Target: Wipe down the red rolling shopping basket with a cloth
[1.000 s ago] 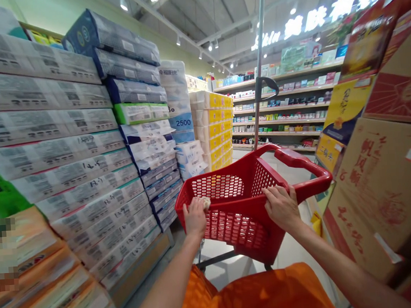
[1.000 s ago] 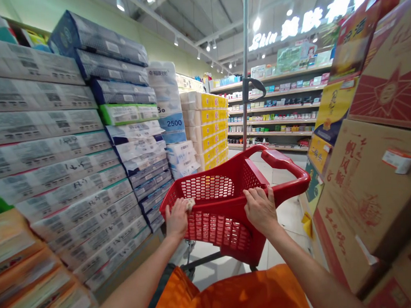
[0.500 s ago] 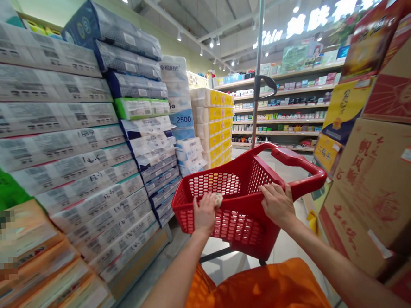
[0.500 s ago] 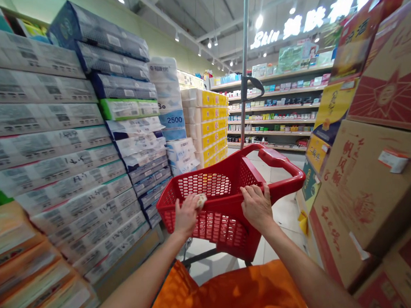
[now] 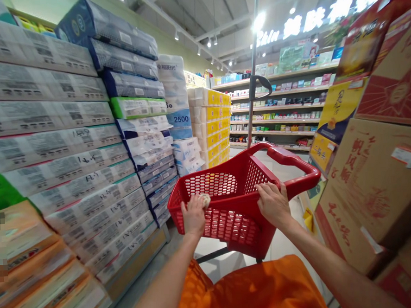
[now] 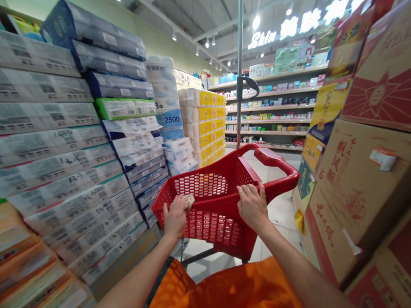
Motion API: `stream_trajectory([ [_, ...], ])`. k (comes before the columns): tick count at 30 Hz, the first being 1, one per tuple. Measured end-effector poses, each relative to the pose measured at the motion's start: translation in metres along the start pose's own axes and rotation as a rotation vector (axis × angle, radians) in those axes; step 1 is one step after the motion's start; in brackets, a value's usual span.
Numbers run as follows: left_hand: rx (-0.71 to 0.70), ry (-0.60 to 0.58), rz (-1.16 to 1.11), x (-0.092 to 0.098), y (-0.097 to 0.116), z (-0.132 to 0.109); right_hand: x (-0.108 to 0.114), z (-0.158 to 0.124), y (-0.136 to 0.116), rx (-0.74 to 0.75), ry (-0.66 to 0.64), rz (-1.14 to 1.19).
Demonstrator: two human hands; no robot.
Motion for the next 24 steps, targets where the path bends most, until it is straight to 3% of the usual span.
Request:
stream_trajectory([
  [2, -0.108, -0.004, -0.057, -0.001, 0.039, 0.003, 0.0, 0.0, 0.0, 0.007, 0.0, -0.015],
  [4, -0.147, -0.004, -0.086, 0.001, 0.054, 0.003, 0.001, -0.001, 0.0, 0.011, -0.001, -0.026],
  [6, -0.129, -0.013, -0.075, 0.002, 0.042, 0.001, 0.002, -0.001, 0.0, 0.012, -0.001, -0.022],
  [9, -0.001, -0.02, -0.006, 0.005, 0.0, -0.002, 0.003, -0.001, -0.001, 0.007, 0.0, 0.002],
  [11, 0.043, -0.022, 0.015, 0.007, -0.007, -0.002, 0.004, -0.001, -0.002, -0.001, 0.007, 0.015],
  [13, -0.023, -0.035, -0.013, 0.005, 0.016, 0.002, 0.004, 0.0, -0.002, -0.008, 0.014, 0.017],
  [16, -0.151, -0.037, -0.091, 0.003, 0.067, 0.007, 0.004, -0.001, -0.002, -0.007, 0.006, 0.005],
  [18, -0.186, -0.035, -0.122, 0.002, 0.082, 0.008, 0.003, -0.001, -0.001, -0.005, -0.005, 0.001],
  [20, -0.177, -0.039, -0.114, 0.003, 0.072, 0.005, 0.003, -0.002, 0.0, -0.005, -0.012, 0.0],
  [24, -0.035, -0.028, -0.028, 0.005, 0.016, -0.001, 0.003, -0.002, 0.0, -0.013, -0.001, 0.003],
])
Point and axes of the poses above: each hand's wrist, its own z-axis towards the middle knuckle, its own x-axis out of the back of the hand, y = z × x, the point moved 9 cm from there along z, towards the middle knuckle, and after that the axes turned 3 degrees about -x, right-handed, at the moved point
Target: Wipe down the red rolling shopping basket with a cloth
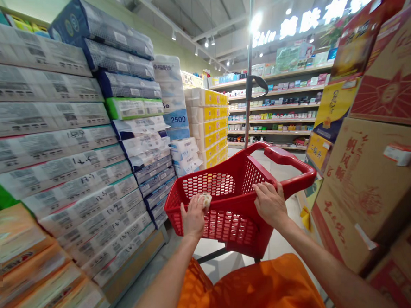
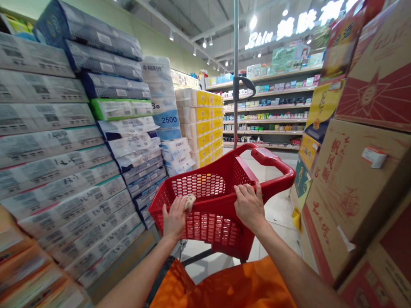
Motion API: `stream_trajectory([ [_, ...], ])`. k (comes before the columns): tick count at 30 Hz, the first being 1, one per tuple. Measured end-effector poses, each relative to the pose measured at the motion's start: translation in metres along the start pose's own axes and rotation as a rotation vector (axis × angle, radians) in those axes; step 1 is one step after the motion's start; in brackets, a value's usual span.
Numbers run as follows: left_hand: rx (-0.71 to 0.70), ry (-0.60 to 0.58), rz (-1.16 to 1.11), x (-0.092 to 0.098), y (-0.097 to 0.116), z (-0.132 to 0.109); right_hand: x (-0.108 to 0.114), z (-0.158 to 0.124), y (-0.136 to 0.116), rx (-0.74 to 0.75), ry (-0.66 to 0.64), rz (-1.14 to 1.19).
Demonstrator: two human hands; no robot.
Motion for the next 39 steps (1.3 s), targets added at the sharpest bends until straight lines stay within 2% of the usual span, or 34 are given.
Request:
stream_trajectory([
  [2, 0.047, 0.007, 0.017, 0.001, -0.01, 0.0, 0.0, 0.0, -0.001, -0.007, 0.011, 0.002],
  [3, 0.041, 0.006, 0.01, 0.0, -0.005, 0.001, 0.0, 0.0, -0.001, -0.008, 0.015, 0.002],
  [8, -0.115, -0.014, -0.099, -0.005, 0.06, 0.012, 0.002, 0.0, -0.001, 0.009, 0.0, 0.01],
  [10, -0.15, -0.02, -0.112, -0.005, 0.067, 0.012, 0.002, 0.0, 0.0, 0.01, -0.001, 0.009],
  [12, -0.137, -0.025, -0.087, -0.005, 0.048, 0.007, 0.003, 0.0, 0.0, 0.014, 0.007, 0.011],
  [16, 0.043, -0.005, 0.026, 0.002, -0.03, -0.008, 0.004, -0.001, -0.001, 0.017, 0.03, 0.016],
  [18, 0.113, 0.007, 0.063, 0.005, -0.051, -0.012, 0.004, 0.0, -0.001, 0.008, 0.032, 0.01],
  [20, 0.122, 0.002, 0.055, 0.004, -0.044, -0.01, 0.004, 0.0, 0.0, -0.002, 0.026, 0.004],
  [25, -0.073, -0.013, -0.09, -0.004, 0.043, 0.003, 0.005, 0.001, 0.0, 0.0, 0.007, -0.01],
  [27, -0.123, -0.013, -0.119, -0.004, 0.057, 0.003, 0.005, 0.001, 0.0, 0.007, 0.003, -0.023],
  [29, -0.118, -0.02, -0.103, -0.003, 0.043, 0.0, 0.005, 0.001, 0.001, 0.013, 0.003, -0.029],
  [33, 0.0, -0.03, 0.009, 0.003, -0.023, -0.009, 0.006, 0.0, 0.001, 0.015, 0.026, 0.001],
  [35, 0.039, -0.02, 0.043, 0.007, -0.039, -0.01, 0.006, 0.001, 0.001, 0.01, 0.039, 0.01],
  [37, 0.032, -0.014, 0.04, 0.007, -0.031, -0.009, 0.006, 0.001, 0.001, 0.004, 0.037, 0.007],
  [39, -0.017, -0.016, 0.005, 0.004, -0.005, -0.005, 0.005, 0.001, 0.001, 0.003, 0.027, -0.001],
])
Point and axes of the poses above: each hand's wrist, its own z-axis towards the middle knuckle, its own x-axis out of the back of the hand, y = z × x, the point moved 9 cm from there along z, towards the middle knuckle, and after that the axes turned 3 degrees about -x, right-handed, at the moved point
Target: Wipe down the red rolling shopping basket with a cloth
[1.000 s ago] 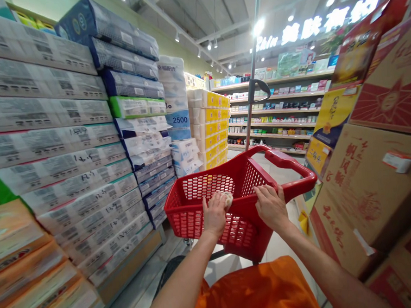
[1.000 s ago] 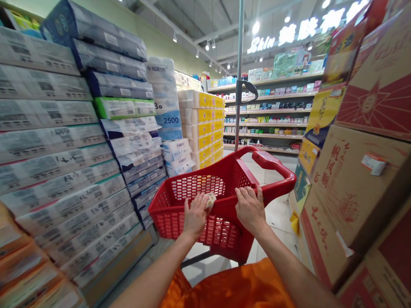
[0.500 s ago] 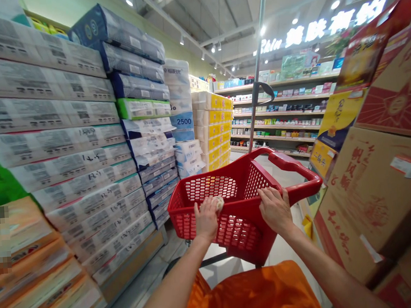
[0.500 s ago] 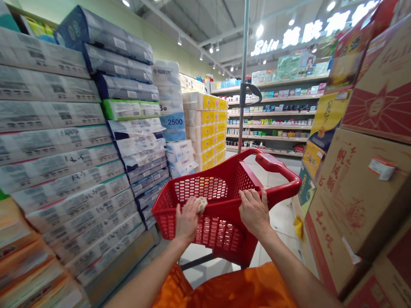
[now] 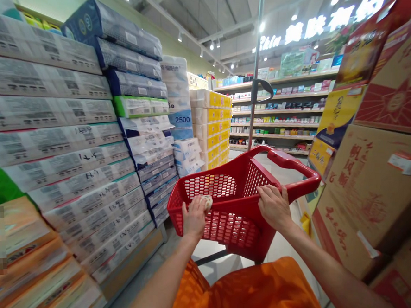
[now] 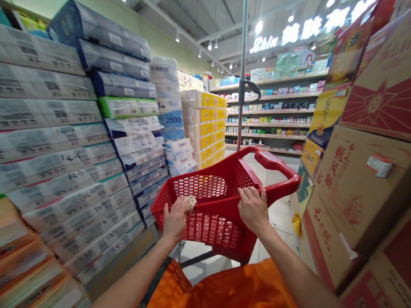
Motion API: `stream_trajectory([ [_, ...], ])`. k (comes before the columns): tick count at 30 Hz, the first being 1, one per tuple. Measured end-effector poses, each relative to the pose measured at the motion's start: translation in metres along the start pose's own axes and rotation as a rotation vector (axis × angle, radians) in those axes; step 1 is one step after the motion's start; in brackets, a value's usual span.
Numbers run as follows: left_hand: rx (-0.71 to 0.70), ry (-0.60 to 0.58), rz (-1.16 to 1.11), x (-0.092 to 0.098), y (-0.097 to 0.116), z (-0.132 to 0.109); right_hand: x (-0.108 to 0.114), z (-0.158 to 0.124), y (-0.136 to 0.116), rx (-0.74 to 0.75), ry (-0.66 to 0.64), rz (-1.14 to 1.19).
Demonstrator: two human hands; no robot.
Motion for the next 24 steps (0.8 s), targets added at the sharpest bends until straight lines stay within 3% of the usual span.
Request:
stream_trajectory([
  [3, -0.069, -0.002, -0.055, -0.004, 0.032, 0.006, 0.001, 0.0, 0.0, 0.008, -0.008, -0.01],
  [5, -0.076, -0.002, -0.056, -0.005, 0.029, 0.005, 0.002, 0.0, 0.0, 0.007, -0.009, -0.015],
  [7, -0.037, -0.003, -0.021, -0.004, 0.003, 0.0, 0.002, 0.0, 0.001, 0.005, -0.009, -0.016],
  [10, 0.13, 0.008, 0.059, 0.001, -0.055, -0.011, 0.002, 0.0, 0.001, 0.005, 0.004, -0.008],
  [12, 0.2, 0.017, 0.095, 0.004, -0.074, -0.016, 0.001, 0.0, 0.001, 0.004, 0.016, -0.003],
  [14, 0.188, 0.019, 0.097, 0.004, -0.067, -0.014, -0.001, -0.001, 0.001, 0.004, 0.023, -0.006],
  [20, -0.011, -0.01, -0.024, -0.004, 0.007, 0.001, -0.003, -0.002, 0.004, 0.022, 0.004, -0.043],
  [24, 0.057, -0.013, -0.03, -0.002, -0.005, 0.0, -0.004, 0.0, 0.005, -0.008, -0.008, -0.025],
])
Point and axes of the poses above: each hand's wrist, its own z-axis towards the middle knuckle, its own x-axis out of the back of the hand, y = z × x, the point moved 9 cm from there along z, towards the middle knuckle, and after that the axes turned 3 degrees about -x, right-handed, at the moved point
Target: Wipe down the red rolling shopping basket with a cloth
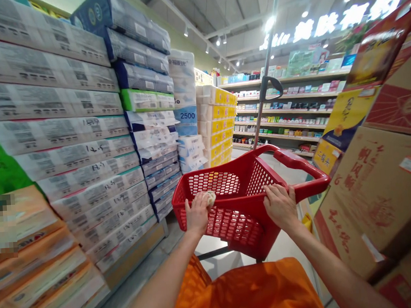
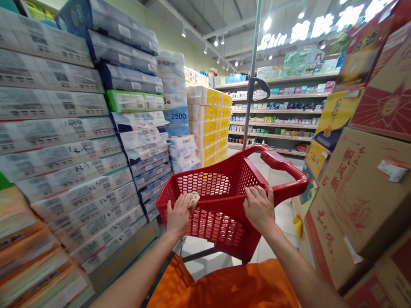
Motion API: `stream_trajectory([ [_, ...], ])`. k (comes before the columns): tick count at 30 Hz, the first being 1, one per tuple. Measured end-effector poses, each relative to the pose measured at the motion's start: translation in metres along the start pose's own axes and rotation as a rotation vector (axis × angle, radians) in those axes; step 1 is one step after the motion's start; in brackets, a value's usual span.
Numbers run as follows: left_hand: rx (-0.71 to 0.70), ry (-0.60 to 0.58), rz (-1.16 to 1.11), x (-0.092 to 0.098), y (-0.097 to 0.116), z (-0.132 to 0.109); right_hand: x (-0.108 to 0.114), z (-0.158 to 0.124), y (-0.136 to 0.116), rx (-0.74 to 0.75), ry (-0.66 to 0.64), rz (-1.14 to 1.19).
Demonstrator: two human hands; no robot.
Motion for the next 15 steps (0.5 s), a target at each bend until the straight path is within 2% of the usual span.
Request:
stream_trajectory([
  [3, 0.01, -0.014, -0.037, -0.001, -0.005, 0.004, -0.004, 0.005, -0.025, -0.011, -0.016, 0.069],
  [7, -0.079, -0.053, -0.184, -0.006, 0.013, 0.011, -0.028, 0.005, -0.104, 0.144, -0.2, 0.267],
  [10, -0.044, -0.107, -0.149, -0.008, 0.004, 0.004, -0.051, -0.002, -0.154, 0.221, -0.323, 0.34],
  [12, -0.023, -0.136, -0.065, -0.009, -0.01, -0.005, -0.062, -0.004, -0.17, 0.208, -0.334, 0.324],
  [15, -0.031, -0.144, 0.021, -0.009, -0.025, -0.016, -0.073, 0.0, -0.181, 0.21, -0.298, 0.273],
])
Point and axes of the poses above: each hand's wrist, its own z-axis towards the middle knuckle, its own x-axis out of the back of the hand, y = z × x, the point moved 9 cm from there along z, towards the middle knuckle, and after that the axes turned 3 degrees about -x, right-handed, at the moved point
